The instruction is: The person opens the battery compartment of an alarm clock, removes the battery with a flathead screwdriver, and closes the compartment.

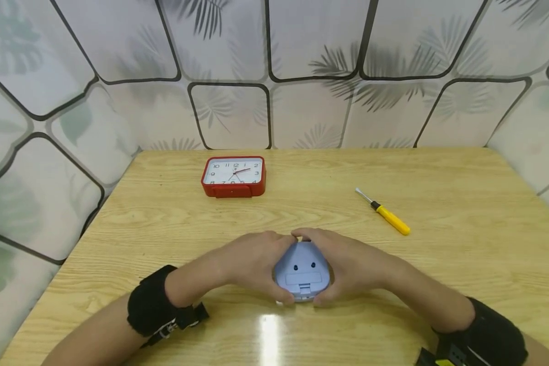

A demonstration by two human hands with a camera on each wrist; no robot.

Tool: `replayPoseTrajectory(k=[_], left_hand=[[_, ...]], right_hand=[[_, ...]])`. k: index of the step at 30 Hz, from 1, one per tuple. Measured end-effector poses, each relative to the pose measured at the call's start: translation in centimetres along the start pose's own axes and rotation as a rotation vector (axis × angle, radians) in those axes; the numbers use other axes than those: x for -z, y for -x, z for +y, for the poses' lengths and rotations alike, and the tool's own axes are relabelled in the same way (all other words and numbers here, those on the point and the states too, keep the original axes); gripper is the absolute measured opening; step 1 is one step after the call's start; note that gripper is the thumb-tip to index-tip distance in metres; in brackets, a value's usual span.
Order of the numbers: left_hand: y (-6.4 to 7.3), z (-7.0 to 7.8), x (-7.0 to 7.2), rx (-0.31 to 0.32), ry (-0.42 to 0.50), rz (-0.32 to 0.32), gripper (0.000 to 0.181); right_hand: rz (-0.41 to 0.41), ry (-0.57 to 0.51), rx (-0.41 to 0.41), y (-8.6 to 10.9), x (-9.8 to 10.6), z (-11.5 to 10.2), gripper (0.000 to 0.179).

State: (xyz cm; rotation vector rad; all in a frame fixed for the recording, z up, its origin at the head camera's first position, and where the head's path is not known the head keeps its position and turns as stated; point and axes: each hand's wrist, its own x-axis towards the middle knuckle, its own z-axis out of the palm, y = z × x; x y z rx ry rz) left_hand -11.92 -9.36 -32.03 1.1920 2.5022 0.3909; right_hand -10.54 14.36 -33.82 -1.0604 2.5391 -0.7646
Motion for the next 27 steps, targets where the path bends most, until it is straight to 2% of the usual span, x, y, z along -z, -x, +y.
replayPoseTrajectory(k=[7, 15, 17, 22, 24, 27], left_hand=[[-0.2, 0.0, -0.1, -0.013, -0.01, 0.025, 0.094], [0.2, 0.1, 0.0, -0.012, -0.057, 0.002, 0.092], [0.2, 0.1, 0.1, -0.008, -0.056, -0.002, 0.095], [0.3, 0.0, 0.2, -0.006, -0.047, -0.005, 0.1], [0.3, 0.0, 0.2, -0.016, -0.042, 0.001, 0.097], [0.3, -0.1, 0.2, -0.03, -0.038, 0.01, 0.093]], right_hand=[[0.033, 0.055, -0.009, 0.1, -0.1, -0.1, 0.112], [-0.003, 0.069, -0.041, 0.2, 0.3, -0.3, 0.111], [0.022, 0.074, -0.014, 0.2, 0.5, -0.4, 0.097], [0.135, 0.099, 0.126, 0.3, 0.4, -0.7, 0.031], [0.159, 0.123, 0.176, 0.3, 0.2, -0.9, 0.019], [0.172, 0.178, 0.23, 0.2, 0.0, -1.1, 0.014]])
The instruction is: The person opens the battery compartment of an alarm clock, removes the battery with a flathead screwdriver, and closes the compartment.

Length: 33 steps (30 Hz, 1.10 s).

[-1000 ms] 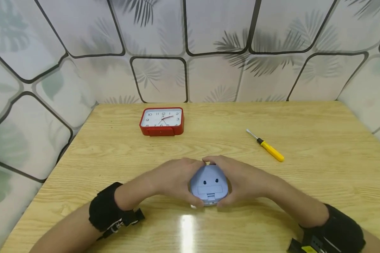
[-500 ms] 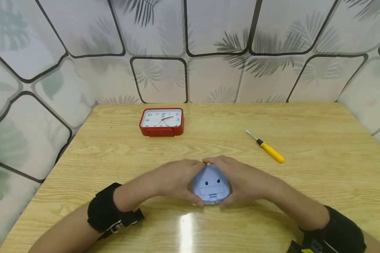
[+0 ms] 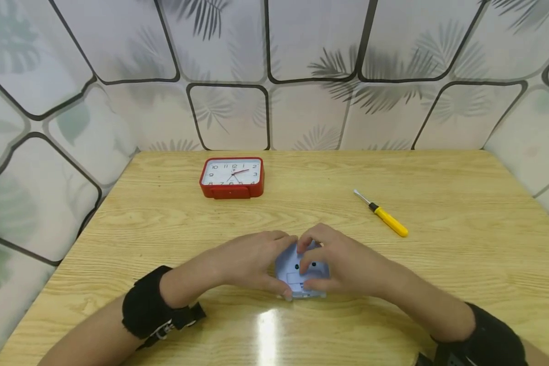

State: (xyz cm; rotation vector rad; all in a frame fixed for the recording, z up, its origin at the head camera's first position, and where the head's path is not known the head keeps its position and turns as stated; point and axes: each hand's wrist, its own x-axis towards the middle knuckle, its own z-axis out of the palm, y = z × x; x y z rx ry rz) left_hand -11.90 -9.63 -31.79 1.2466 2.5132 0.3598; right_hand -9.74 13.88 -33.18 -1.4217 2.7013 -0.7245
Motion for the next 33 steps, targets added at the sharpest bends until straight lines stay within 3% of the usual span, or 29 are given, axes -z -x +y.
replayPoseTrajectory(k=[4, 10, 13, 20, 33], left_hand=[[0.0, 0.0, 0.0, -0.014, -0.004, 0.011, 0.093], [0.0, 0.0, -0.1, -0.039, -0.017, 0.009, 0.094], [0.0, 0.1, -0.1, -0.054, -0.019, 0.0, 0.094], [-0.1, 0.2, -0.1, -0.07, -0.023, 0.003, 0.089], [0.1, 0.1, 0.0, -0.011, -0.017, -0.01, 0.096]], right_hand=[[0.021, 0.095, 0.082, -0.1, -0.2, -0.3, 0.013], [0.124, 0.373, 0.31, -0.3, -0.6, -1.2, 0.014], [0.153, 0.445, 0.361, -0.3, -0.6, -1.6, 0.018], [0.156, 0.404, 0.344, -0.2, -0.3, -1.5, 0.017], [0.226, 0.286, 0.325, -0.4, 0.1, -1.1, 0.016]])
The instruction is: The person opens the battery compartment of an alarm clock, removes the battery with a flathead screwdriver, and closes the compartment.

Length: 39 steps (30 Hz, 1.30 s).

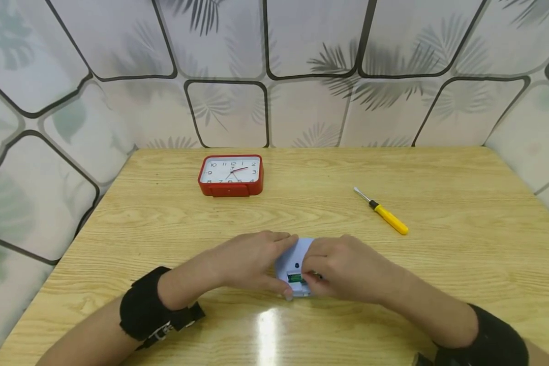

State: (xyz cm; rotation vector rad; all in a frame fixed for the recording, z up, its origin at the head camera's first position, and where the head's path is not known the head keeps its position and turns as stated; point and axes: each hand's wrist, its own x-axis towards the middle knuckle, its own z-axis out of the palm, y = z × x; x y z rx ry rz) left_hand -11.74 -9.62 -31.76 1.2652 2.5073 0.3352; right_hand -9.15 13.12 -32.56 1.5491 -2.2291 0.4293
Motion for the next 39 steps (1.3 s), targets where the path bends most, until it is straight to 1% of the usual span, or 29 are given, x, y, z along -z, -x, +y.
replayPoseTrajectory(k=[3, 7, 10, 14, 15, 17, 19, 21, 22, 24, 26, 28, 33, 39], left_hand=[[0.0, 0.0, 0.0, 0.002, -0.027, 0.016, 0.091], [0.1, 0.0, 0.2, 0.023, -0.074, 0.025, 0.083], [0.3, -0.1, 0.4, 0.038, -0.092, 0.02, 0.083], [0.5, -0.3, 0.6, 0.039, -0.111, 0.025, 0.088], [0.6, -0.3, 0.7, 0.03, -0.115, 0.03, 0.087], [0.6, -0.4, 0.7, -0.011, -0.108, 0.045, 0.081], [0.6, -0.4, 0.8, -0.079, -0.09, 0.059, 0.07], [0.6, -0.4, 0.7, -0.154, -0.078, 0.057, 0.063], [0.6, -0.3, 0.6, -0.184, -0.072, 0.049, 0.063], [0.6, -0.2, 0.5, -0.225, -0.066, 0.025, 0.064], [0.7, -0.2, 0.3, -0.249, -0.077, 0.001, 0.068], [0.7, -0.1, 0.3, -0.256, -0.094, -0.016, 0.07], [0.6, -0.1, 0.1, -0.255, -0.144, -0.038, 0.067], [0.7, 0.0, -0.1, -0.251, -0.154, -0.023, 0.063]], right_hand=[[0.045, -0.036, -0.007, 0.0, 0.5, 0.4, 0.017], [0.079, -0.073, -0.055, 0.2, 1.3, 1.1, 0.017], [0.087, -0.033, -0.112, 0.5, 1.8, 1.7, 0.015], [0.074, 0.072, -0.209, 1.0, 2.0, 2.8, 0.012], [0.061, 0.089, -0.237, 1.1, 2.0, 3.0, 0.011], [0.018, 0.113, -0.303, 1.4, 2.1, 3.5, 0.008], [-0.043, 0.117, -0.374, 1.6, 2.2, 3.8, 0.008], [-0.13, 0.1, -0.452, 1.7, 2.3, 4.1, 0.009], [-0.179, 0.083, -0.492, 1.7, 2.3, 4.3, 0.011], [-0.27, 0.051, -0.553, 1.8, 2.2, 4.6, 0.014], [-0.345, 0.027, -0.594, 1.9, 2.0, 4.9, 0.017], [-0.388, 0.013, -0.605, 2.0, 1.9, 5.1, 0.02], [-0.441, 0.012, -0.591, 2.3, 1.6, 5.4, 0.023], [-0.498, -0.021, -0.597, 2.2, 1.7, 5.3, 0.021]])
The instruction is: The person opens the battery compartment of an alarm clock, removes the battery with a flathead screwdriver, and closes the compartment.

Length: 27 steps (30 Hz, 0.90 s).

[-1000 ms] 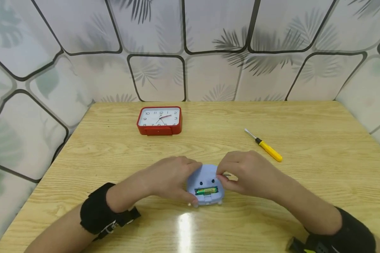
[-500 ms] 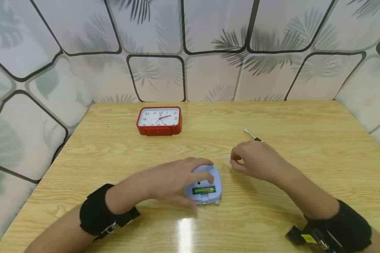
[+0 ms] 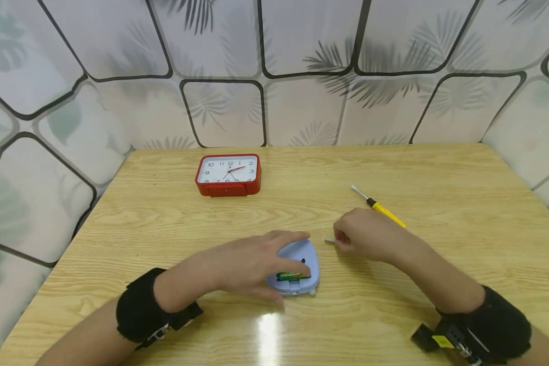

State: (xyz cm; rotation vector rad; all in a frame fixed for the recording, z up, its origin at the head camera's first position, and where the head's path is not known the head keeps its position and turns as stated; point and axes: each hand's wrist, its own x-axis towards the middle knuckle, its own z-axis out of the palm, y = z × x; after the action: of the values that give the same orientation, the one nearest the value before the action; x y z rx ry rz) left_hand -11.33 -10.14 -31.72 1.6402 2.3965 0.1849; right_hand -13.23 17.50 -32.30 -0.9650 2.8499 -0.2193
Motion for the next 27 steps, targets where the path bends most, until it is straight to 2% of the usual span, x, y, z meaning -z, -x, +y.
replayPoseTrajectory(k=[8, 11, 14, 17, 19, 22, 27], left_hand=[[-0.1, 0.1, 0.0, 0.02, -0.001, -0.006, 0.058], [-0.1, 0.1, 0.0, 0.025, 0.008, -0.015, 0.056], [-0.2, 0.0, 0.0, 0.026, 0.015, -0.019, 0.056], [-0.2, -0.1, 0.0, 0.023, 0.016, -0.014, 0.056], [-0.2, -0.1, 0.0, 0.025, 0.023, -0.013, 0.056], [-0.2, -0.2, 0.0, 0.034, 0.034, -0.007, 0.056], [-0.1, -0.6, 0.1, 0.062, 0.042, -0.003, 0.054]], right_hand=[[-0.033, -0.021, 0.007, -0.1, 0.1, 0.0, 0.019], [-0.024, -0.04, -0.046, 0.2, 0.6, 0.7, 0.014], [0.017, -0.016, -0.143, 0.6, 1.3, 1.8, 0.01], [0.03, 0.043, -0.232, 1.0, 1.8, 3.2, 0.019], [0.006, 0.069, -0.282, 1.1, 1.9, 4.0, 0.026], [-0.04, 0.081, -0.324, 1.1, 1.7, 4.7, 0.03], [-0.068, 0.053, -0.332, 1.1, 1.5, 5.1, 0.029]])
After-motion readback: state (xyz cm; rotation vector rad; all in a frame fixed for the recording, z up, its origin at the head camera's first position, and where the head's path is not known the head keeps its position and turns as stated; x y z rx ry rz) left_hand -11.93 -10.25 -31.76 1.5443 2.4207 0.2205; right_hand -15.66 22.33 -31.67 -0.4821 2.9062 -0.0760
